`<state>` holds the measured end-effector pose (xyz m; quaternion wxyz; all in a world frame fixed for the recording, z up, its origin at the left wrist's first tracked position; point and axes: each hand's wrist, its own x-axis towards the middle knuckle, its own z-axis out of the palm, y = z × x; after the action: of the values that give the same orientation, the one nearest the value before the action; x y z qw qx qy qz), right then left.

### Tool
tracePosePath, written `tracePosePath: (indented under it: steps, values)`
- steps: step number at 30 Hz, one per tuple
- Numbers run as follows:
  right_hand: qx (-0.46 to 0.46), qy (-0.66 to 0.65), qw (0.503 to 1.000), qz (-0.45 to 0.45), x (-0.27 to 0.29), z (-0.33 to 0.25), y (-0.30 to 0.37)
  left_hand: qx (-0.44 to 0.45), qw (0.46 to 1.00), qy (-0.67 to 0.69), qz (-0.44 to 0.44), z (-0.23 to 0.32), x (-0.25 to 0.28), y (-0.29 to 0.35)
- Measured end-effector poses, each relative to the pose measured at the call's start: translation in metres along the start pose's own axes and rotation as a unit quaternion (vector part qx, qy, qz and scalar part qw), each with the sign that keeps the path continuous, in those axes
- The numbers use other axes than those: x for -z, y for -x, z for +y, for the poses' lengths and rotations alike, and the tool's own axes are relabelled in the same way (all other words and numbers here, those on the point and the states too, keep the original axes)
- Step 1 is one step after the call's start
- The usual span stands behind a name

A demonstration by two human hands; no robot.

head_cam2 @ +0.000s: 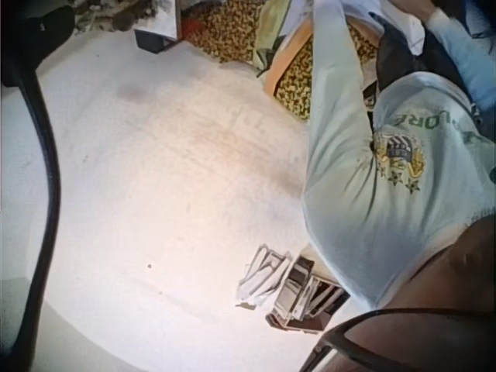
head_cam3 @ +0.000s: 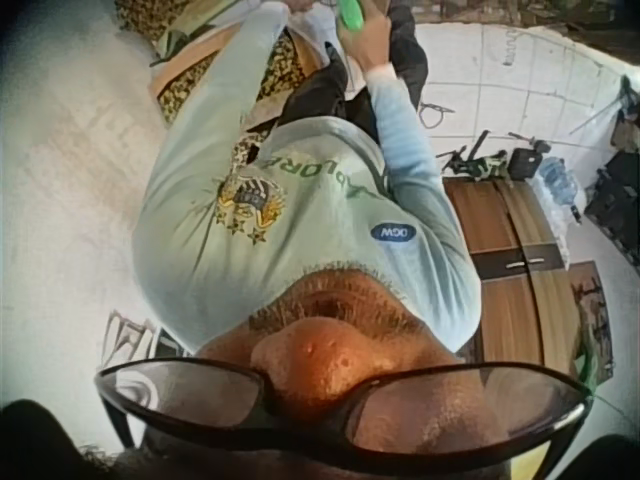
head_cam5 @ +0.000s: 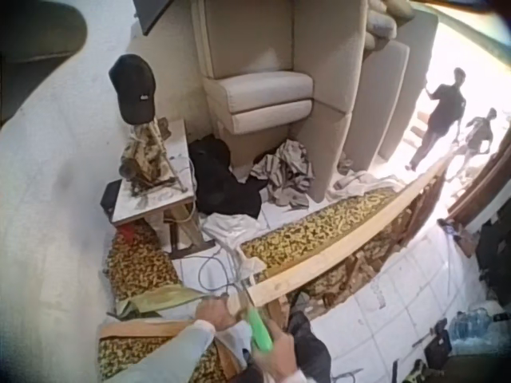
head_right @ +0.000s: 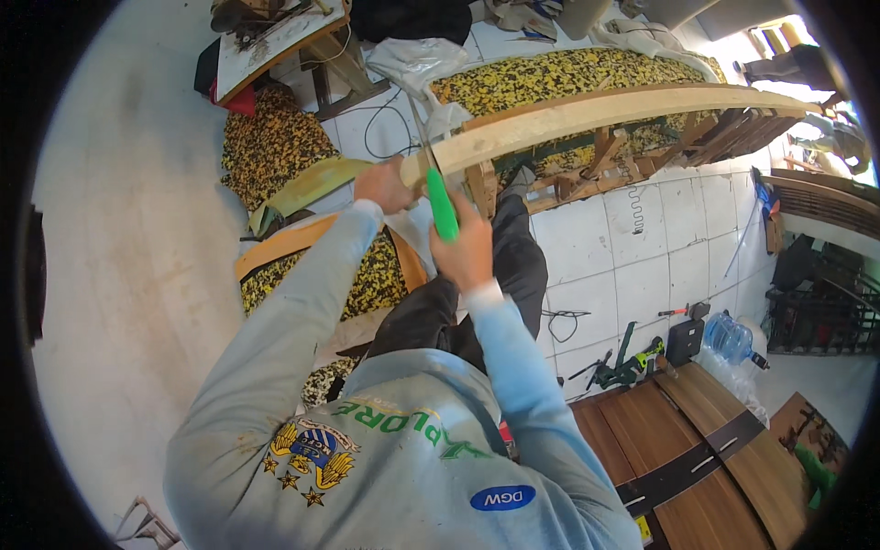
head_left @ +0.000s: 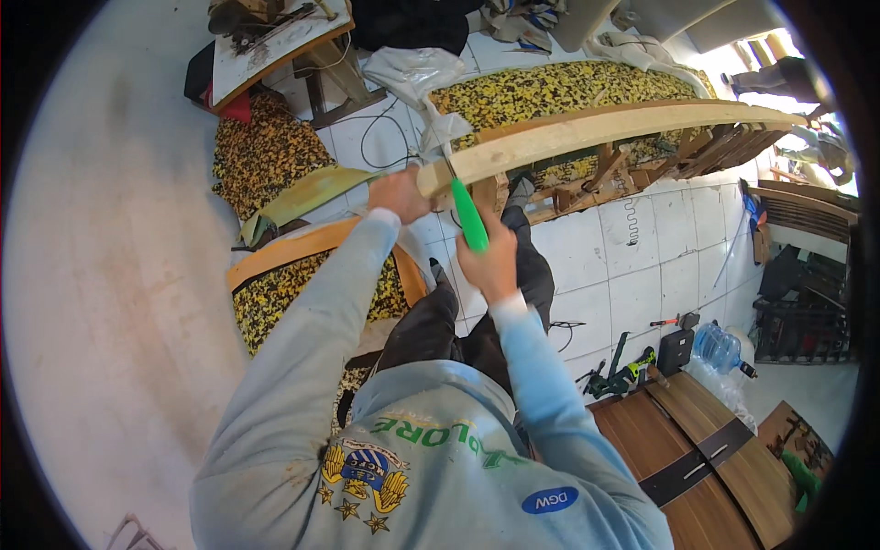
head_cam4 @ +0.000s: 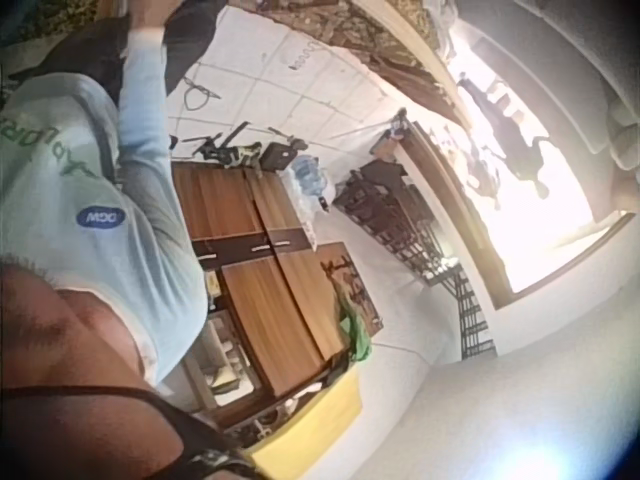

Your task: The person uses a hand saw to cut a long curved wooden frame piece resting on a patterned sofa. They saw through the wood, then lift and reposition the frame to continue cutting at a different location.

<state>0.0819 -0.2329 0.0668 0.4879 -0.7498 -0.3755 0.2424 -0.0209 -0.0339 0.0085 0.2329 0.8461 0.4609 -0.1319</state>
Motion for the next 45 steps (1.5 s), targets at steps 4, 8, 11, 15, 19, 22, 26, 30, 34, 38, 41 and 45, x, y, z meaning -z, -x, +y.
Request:
tracePosePath:
  steps: [4,8,11,15,19,22,26,30,34,38,41,45]
  values:
    - [-0.040,-0.007,0.999,-0.031,0.013,-0.021,0.005,-0.007,1.000,0.001,0.004,-0.009,0.003,0.004]
    - [-0.039,0.022,0.998,-0.047,0.103,-0.056,0.126,0.006,1.000,0.013,-0.005,-0.012,-0.003,0.007]
    - [-0.083,0.005,0.994,-0.073,0.110,-0.075,0.133,-0.012,1.000,0.017,0.011,-0.013,-0.005,0.005]
    - [-0.040,-0.025,0.998,-0.042,0.040,-0.010,0.039,0.006,1.000,0.002,-0.001,-0.008,-0.003,0.008]
    - [-0.060,-0.031,0.997,-0.027,0.021,-0.007,0.013,-0.004,1.000,-0.005,-0.018,-0.003,-0.001,0.003]
    - [-0.040,-0.009,0.998,-0.052,0.071,-0.020,0.085,0.005,1.000,0.004,-0.017,-0.013,0.000,0.006]
    - [-0.107,-0.012,0.991,-0.078,0.127,-0.050,0.159,-0.003,1.000,0.002,-0.012,-0.009,-0.003,0.008]
    - [-0.025,-0.021,0.999,-0.039,0.057,0.011,0.073,-0.004,1.000,0.012,0.010,-0.009,-0.004,0.008]
    - [-0.060,-0.043,0.995,-0.060,0.025,0.021,0.021,-0.019,1.000,0.005,-0.005,-0.005,-0.003,0.004]
    - [-0.016,-0.004,0.998,-0.062,0.085,0.011,0.114,0.005,1.000,0.007,-0.009,-0.013,-0.006,0.007]
    - [-0.159,-0.013,0.980,-0.118,0.146,-0.021,0.192,0.001,1.000,0.013,-0.014,-0.011,-0.002,0.011]
    - [-0.019,-0.008,0.998,-0.056,0.088,0.006,0.113,-0.005,0.999,0.026,0.018,-0.015,-0.006,0.011]
